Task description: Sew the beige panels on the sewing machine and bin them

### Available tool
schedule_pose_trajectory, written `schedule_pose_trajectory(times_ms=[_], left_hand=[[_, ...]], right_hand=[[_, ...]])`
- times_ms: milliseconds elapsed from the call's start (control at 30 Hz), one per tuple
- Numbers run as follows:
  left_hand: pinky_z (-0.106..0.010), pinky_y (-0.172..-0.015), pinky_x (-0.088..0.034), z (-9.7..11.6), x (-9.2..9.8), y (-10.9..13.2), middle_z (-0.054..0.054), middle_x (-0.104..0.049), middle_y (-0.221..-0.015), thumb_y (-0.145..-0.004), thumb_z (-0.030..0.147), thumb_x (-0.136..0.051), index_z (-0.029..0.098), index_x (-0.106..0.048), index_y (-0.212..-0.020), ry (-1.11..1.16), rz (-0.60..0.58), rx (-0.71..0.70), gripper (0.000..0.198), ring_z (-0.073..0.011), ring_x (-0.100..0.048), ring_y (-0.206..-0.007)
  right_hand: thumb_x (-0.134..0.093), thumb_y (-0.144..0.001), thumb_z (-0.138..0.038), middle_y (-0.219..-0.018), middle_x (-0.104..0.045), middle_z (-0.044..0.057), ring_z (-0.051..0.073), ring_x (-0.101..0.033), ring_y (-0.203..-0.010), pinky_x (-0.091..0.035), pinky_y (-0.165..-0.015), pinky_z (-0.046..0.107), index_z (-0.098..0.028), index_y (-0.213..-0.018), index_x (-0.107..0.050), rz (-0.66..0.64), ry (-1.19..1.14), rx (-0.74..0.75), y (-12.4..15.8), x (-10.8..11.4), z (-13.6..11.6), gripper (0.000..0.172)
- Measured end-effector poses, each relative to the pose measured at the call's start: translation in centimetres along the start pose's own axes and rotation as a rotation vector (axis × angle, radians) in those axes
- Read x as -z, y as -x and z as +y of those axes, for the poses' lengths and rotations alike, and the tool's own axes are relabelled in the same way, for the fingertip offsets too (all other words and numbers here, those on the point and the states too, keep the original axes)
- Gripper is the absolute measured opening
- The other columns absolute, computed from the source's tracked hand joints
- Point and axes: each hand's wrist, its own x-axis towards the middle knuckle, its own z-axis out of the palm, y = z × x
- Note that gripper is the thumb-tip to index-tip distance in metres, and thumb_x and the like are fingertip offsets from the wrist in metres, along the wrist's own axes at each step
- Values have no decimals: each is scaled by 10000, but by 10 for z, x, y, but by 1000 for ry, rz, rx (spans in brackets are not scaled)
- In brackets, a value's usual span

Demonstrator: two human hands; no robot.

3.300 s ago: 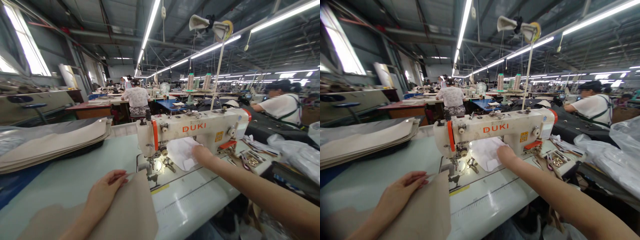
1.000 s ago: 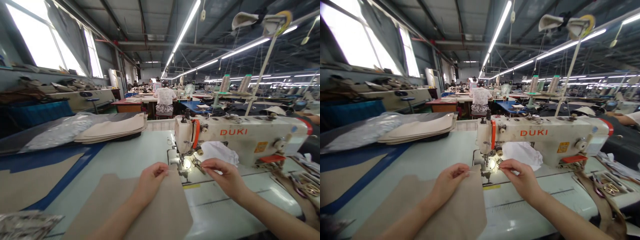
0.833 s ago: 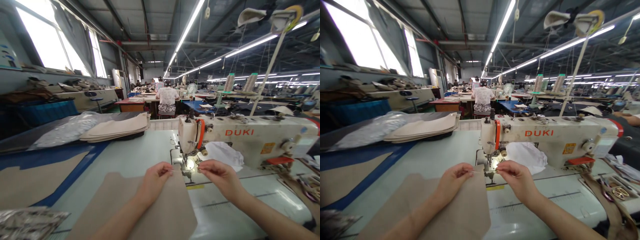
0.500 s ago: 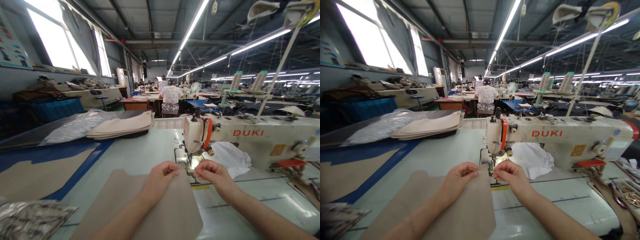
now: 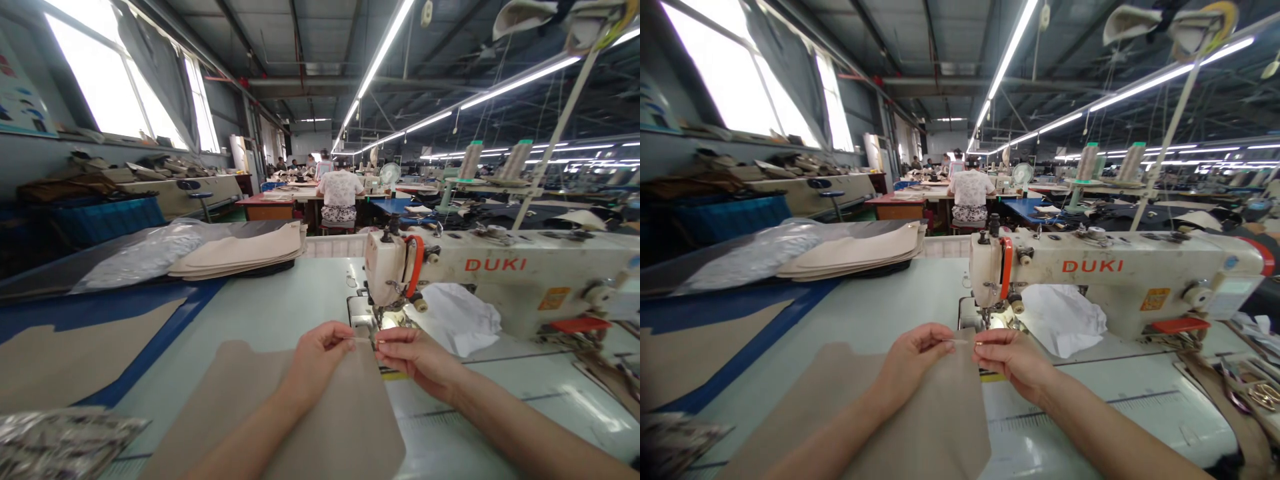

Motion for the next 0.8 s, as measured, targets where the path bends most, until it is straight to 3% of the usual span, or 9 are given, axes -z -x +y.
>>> schedule_pose_trajectory(times_ms=[167, 400, 600, 800], left_hand=[[-258, -665, -486, -1, 1, -1, -15, -703, -704, -632, 272, -674, 169, -659, -757, 2, 2, 7, 163, -166, -633, -670], [-271, -688, -494, -1, 0, -2, -14, -703, -678, -625, 259, -674, 169, -655, -743, 15, -2, 9, 150, -170, -642, -673], [-263, -679, -481, -1, 1, -4, -2, -690, -651, -616, 265, -691, 165, -643, -728, 74, -26, 40, 158, -154, -632, -644], [-258, -663, -486, -1, 2, -4, -10, -686, -675, -555, 322, -783, 146, -647, -759, 251, -114, 190, 302, -150, -644, -649]], right_hand=[[-852, -534, -346, -690, -685, 26, 136, -656, -621, -535, -698, 283, -133, -768, -706, 15, 140, 75, -6, 0, 6, 348], [-763, -563, -568, -717, -693, 44, 193, -662, -701, -530, -715, 333, -164, -810, -723, -2, 342, 232, -12, 0, 13, 475], [-760, -568, -567, -703, -686, 38, 185, -656, -694, -521, -712, 327, -162, -817, -721, -26, 380, 203, -15, -2, 12, 477], [-778, -592, -507, -751, -683, 43, 149, -647, -663, -508, -700, 304, -152, -832, -704, -108, 290, 109, -10, -3, 6, 434]])
